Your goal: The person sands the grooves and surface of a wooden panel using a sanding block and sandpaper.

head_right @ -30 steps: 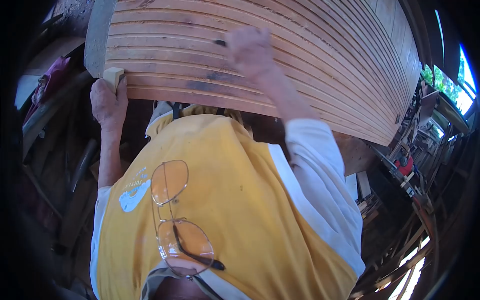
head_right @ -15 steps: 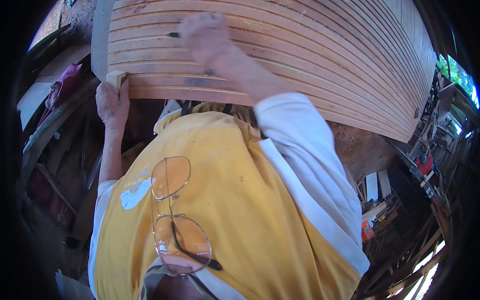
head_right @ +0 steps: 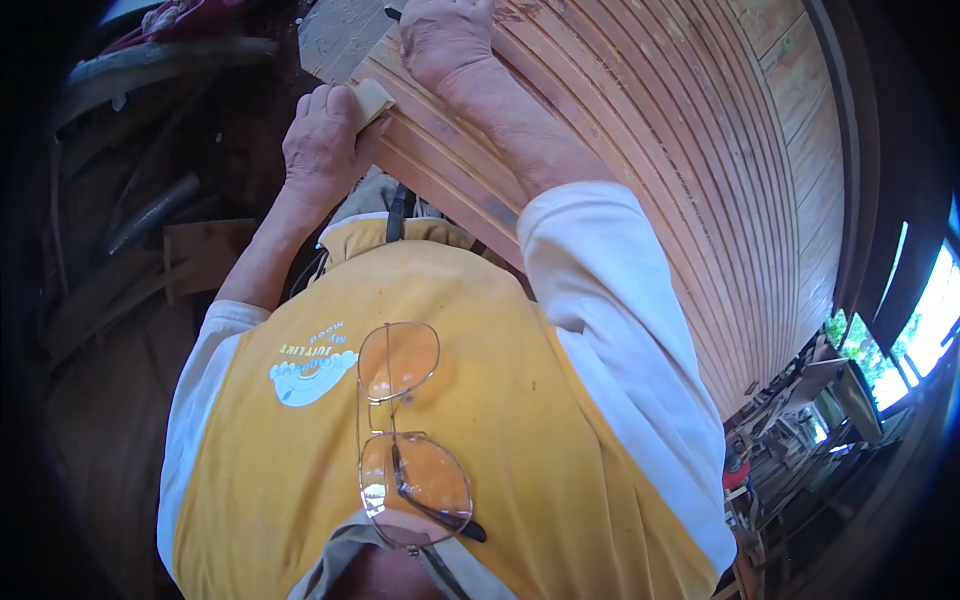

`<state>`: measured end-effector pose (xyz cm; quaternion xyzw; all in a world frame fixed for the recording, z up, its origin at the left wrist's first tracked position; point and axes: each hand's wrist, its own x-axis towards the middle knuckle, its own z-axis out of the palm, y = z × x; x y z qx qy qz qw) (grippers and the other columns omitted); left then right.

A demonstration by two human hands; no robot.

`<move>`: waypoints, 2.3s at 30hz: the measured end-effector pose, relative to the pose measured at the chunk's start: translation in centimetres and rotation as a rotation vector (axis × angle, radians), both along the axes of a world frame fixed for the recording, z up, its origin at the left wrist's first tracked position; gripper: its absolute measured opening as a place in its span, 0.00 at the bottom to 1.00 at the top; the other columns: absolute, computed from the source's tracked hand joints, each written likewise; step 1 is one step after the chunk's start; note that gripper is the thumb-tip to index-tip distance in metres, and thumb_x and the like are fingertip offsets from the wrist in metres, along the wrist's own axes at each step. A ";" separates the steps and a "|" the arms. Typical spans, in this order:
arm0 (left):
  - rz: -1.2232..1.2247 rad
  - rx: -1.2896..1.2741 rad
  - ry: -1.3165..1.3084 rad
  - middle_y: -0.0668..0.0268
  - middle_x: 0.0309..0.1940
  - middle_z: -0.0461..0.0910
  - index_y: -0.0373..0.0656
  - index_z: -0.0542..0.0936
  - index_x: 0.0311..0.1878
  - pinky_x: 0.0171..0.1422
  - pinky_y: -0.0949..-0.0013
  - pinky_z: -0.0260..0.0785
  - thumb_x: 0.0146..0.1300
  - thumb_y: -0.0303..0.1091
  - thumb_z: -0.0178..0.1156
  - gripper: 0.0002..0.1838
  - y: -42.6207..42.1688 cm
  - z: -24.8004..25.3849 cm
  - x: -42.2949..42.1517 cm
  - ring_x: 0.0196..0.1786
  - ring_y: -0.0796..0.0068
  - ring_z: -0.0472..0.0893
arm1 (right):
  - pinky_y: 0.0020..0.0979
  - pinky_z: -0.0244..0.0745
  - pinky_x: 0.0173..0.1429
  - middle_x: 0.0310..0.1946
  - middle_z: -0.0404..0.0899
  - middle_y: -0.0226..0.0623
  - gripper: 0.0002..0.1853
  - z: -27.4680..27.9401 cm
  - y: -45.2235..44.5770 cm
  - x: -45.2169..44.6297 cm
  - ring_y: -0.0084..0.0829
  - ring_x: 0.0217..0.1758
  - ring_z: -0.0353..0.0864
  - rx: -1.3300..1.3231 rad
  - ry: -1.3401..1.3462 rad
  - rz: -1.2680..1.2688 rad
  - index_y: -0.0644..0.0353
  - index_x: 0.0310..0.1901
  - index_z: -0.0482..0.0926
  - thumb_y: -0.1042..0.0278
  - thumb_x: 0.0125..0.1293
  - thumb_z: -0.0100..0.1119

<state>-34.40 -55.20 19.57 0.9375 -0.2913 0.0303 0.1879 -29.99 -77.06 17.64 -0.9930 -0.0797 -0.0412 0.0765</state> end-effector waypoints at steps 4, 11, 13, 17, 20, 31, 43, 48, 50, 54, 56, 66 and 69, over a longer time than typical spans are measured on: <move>0.011 -0.071 0.025 0.57 0.39 0.75 0.41 0.73 0.46 0.43 0.55 0.74 0.61 0.44 0.73 0.22 -0.1 -0.2 0.2 0.43 0.54 0.77 | 0.50 0.71 0.39 0.29 0.81 0.41 0.11 0.6 -5.2 -6.3 0.47 0.34 0.83 0.005 -0.016 0.031 0.55 0.35 0.78 0.57 0.70 0.64; 0.052 -0.057 0.098 0.59 0.41 0.75 0.43 0.74 0.48 0.42 0.56 0.74 0.61 0.46 0.72 0.23 0.0 -0.2 0.2 0.43 0.56 0.78 | 0.48 0.68 0.41 0.29 0.81 0.38 0.11 0.7 -3.8 -5.5 0.43 0.36 0.84 -0.060 0.000 0.034 0.54 0.36 0.80 0.56 0.69 0.64; 0.045 -0.054 0.069 0.59 0.41 0.75 0.43 0.75 0.49 0.43 0.56 0.74 0.60 0.46 0.72 0.23 -0.1 -0.5 0.0 0.44 0.56 0.78 | 0.50 0.71 0.43 0.29 0.83 0.41 0.13 1.3 2.0 2.5 0.45 0.38 0.86 -0.051 0.063 0.012 0.56 0.35 0.81 0.54 0.69 0.63; 0.045 -0.053 0.051 0.59 0.42 0.76 0.43 0.75 0.49 0.44 0.57 0.75 0.60 0.47 0.73 0.24 0.1 0.0 -0.2 0.44 0.56 0.78 | 0.50 0.73 0.43 0.31 0.85 0.43 0.15 0.7 1.1 2.8 0.47 0.40 0.87 0.077 0.046 0.041 0.57 0.35 0.80 0.53 0.69 0.62; 0.043 -0.065 0.068 0.59 0.42 0.76 0.43 0.75 0.49 0.44 0.57 0.75 0.60 0.46 0.73 0.23 0.0 -0.3 0.0 0.44 0.56 0.78 | 0.49 0.71 0.43 0.30 0.81 0.41 0.13 0.5 -5.8 -6.9 0.45 0.38 0.84 -0.044 0.058 0.014 0.55 0.34 0.79 0.54 0.69 0.64; -0.089 -0.010 0.044 0.59 0.45 0.78 0.42 0.77 0.51 0.51 0.55 0.76 0.60 0.45 0.73 0.24 1.2 0.5 3.8 0.50 0.53 0.80 | 0.49 0.74 0.43 0.33 0.84 0.41 0.09 -1.3 0.6 3.6 0.43 0.37 0.86 0.110 0.031 -0.018 0.52 0.37 0.80 0.57 0.66 0.63; -1.003 -0.078 0.081 0.61 0.48 0.78 0.46 0.79 0.52 0.59 0.53 0.72 0.55 0.39 0.70 0.22 -16.7 -0.5 2.9 0.57 0.57 0.78 | 0.50 0.72 0.50 0.39 0.80 0.40 0.22 0.2 -16.3 -32.2 0.49 0.48 0.80 -0.347 0.012 -0.899 0.53 0.37 0.78 0.40 0.68 0.66; -1.052 -0.097 0.093 0.59 0.49 0.78 0.44 0.80 0.51 0.61 0.53 0.71 0.53 0.38 0.70 0.22 -13.9 -0.1 6.2 0.57 0.54 0.78 | 0.50 0.73 0.51 0.40 0.80 0.40 0.22 -0.2 -15.8 -31.9 0.48 0.49 0.81 -0.321 -0.021 -0.951 0.53 0.37 0.79 0.39 0.68 0.65; -0.968 -0.004 0.108 0.58 0.48 0.79 0.43 0.79 0.50 0.60 0.52 0.72 0.54 0.41 0.72 0.22 -9.1 0.4 12.6 0.56 0.53 0.78 | 0.50 0.74 0.51 0.39 0.81 0.39 0.22 -0.5 -15.7 -31.8 0.47 0.48 0.81 -0.295 -0.060 -0.958 0.52 0.37 0.79 0.39 0.68 0.65; -0.960 0.010 0.107 0.58 0.47 0.79 0.43 0.79 0.49 0.58 0.52 0.74 0.57 0.47 0.73 0.24 -9.6 0.1 13.2 0.55 0.52 0.79 | 0.50 0.74 0.50 0.37 0.81 0.39 0.21 -0.6 -15.5 -31.6 0.46 0.45 0.82 -0.320 -0.084 -0.963 0.51 0.37 0.79 0.39 0.68 0.66; -1.093 -0.057 0.103 0.58 0.48 0.79 0.41 0.78 0.49 0.56 0.53 0.75 0.58 0.47 0.73 0.24 -14.1 -0.4 7.4 0.55 0.53 0.79 | 0.50 0.74 0.49 0.36 0.80 0.39 0.21 -0.5 -15.7 -31.4 0.46 0.45 0.82 -0.321 -0.089 -0.959 0.51 0.37 0.79 0.39 0.68 0.66; -0.871 0.089 -0.003 0.57 0.47 0.80 0.44 0.79 0.51 0.59 0.48 0.74 0.58 0.49 0.75 0.25 -7.2 0.1 17.2 0.55 0.49 0.79 | 0.51 0.74 0.48 0.36 0.81 0.39 0.21 0.0 -14.8 -31.4 0.47 0.44 0.83 -0.322 -0.131 -0.963 0.52 0.38 0.78 0.40 0.69 0.65; -0.971 0.057 0.001 0.57 0.47 0.80 0.42 0.78 0.52 0.58 0.50 0.74 0.56 0.47 0.75 0.26 -9.4 0.2 14.5 0.54 0.50 0.79 | 0.50 0.75 0.47 0.37 0.81 0.40 0.21 -0.4 -15.2 -31.0 0.48 0.45 0.83 -0.329 -0.106 -0.975 0.52 0.39 0.78 0.40 0.69 0.65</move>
